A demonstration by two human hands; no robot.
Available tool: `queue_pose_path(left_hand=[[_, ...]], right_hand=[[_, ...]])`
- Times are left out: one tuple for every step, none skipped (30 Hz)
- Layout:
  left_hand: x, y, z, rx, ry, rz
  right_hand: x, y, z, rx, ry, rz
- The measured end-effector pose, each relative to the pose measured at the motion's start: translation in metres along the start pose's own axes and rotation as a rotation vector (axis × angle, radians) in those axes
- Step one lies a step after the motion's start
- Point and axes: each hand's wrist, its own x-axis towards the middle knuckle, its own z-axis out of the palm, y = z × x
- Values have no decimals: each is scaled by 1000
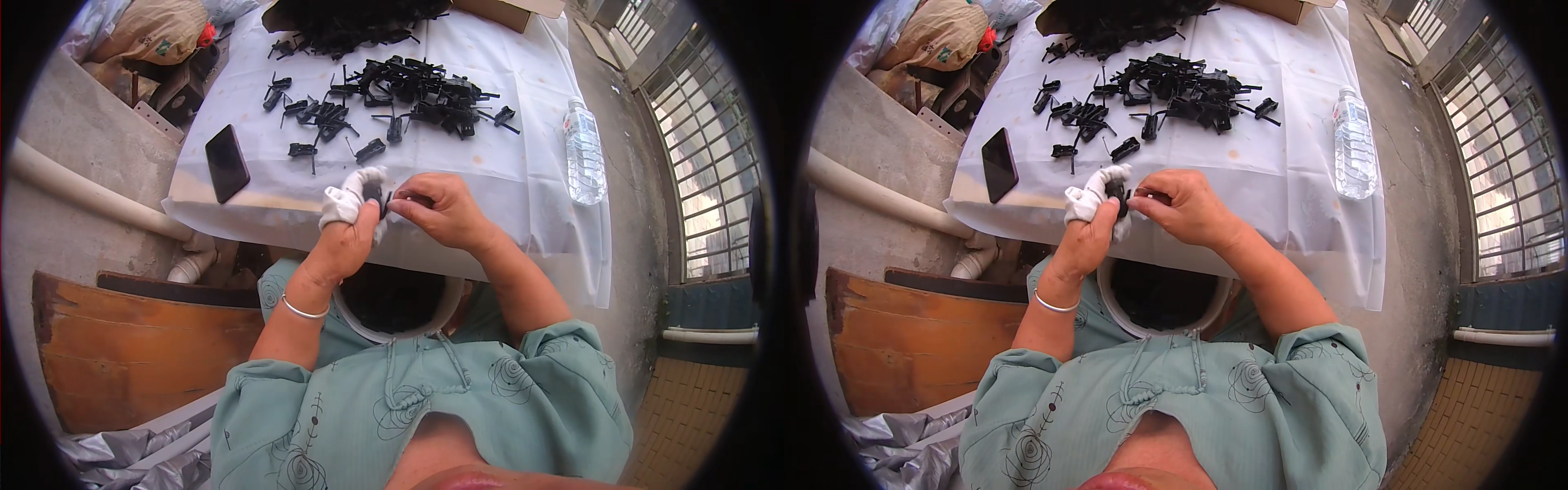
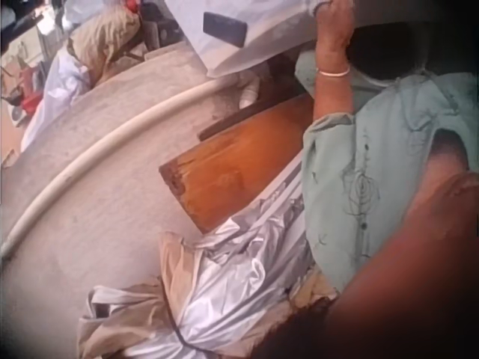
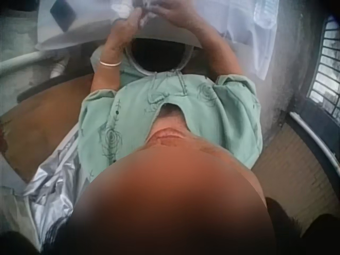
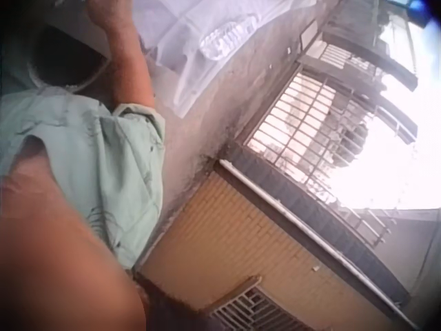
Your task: Wiping and inspecting small black plastic components using a white cloth at a workbench.
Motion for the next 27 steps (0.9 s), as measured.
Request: queue_pose_path(left_hand=[[-2,4,6,-15,-25,57],[-2,7,7,-17,-31,54],[-3,8,7,4,-44,41],[-4,10,6,28,-49,30],[-4,7,5,30,-47,30],[-3,2,5,50,-9,59],[-2,-1,5,67,27,88],[-1,-2,6,67,27,88],[0,-2,8,151,59,185],[1,-3,9,235,91,280],[1,-6,10,235,91,278],[0,-9,11,324,125,331],[-1,-11,12,414,160,383],[-4,-9,11,415,162,383],[-7,-6,9,459,150,369],[-10,-4,7,502,138,354],[-15,-4,6,504,141,353],[-20,-4,4,487,137,314],[-24,-2,3,468,128,278],[-29,2,1,469,127,279],[-35,10,-1,470,69,200],[-39,15,-4,471,16,119],[-41,15,-8,649,4,152],[-40,12,-14,651,6,152],[-35,7,-20,803,30,334],[-34,5,-25,959,64,512],[-33,6,-26,939,117,457]], right_hand=[[0,1,2,-1,5,5],[1,2,4,61,8,35],[0,4,5,124,12,65],[1,2,5,126,11,64],[1,0,4,106,-6,58],[2,-2,4,87,-22,51],[1,0,5,87,-22,52],[1,4,7,28,-27,-19],[1,5,8,-31,-33,-90],[1,5,11,-30,-33,-89],[1,4,15,-24,-41,-81],[1,3,18,-17,-49,-74],[1,2,21,-17,-50,-74],[1,0,23,-11,-55,-44],[1,-2,25,-6,-60,-14],[0,-5,28,-5,-62,-14],[0,-8,31,30,-85,23],[1,-9,33,65,-109,59],[2,-9,31,65,-107,58],[5,-6,27,97,-243,84],[8,-4,23,128,-378,110],[12,-5,19,129,-381,108],[16,-8,13,-48,-334,82],[20,-9,11,-224,-285,57],[23,1,14,-453,-97,30],[27,9,22,-450,-97,26],[32,18,31,-612,44,-56]])
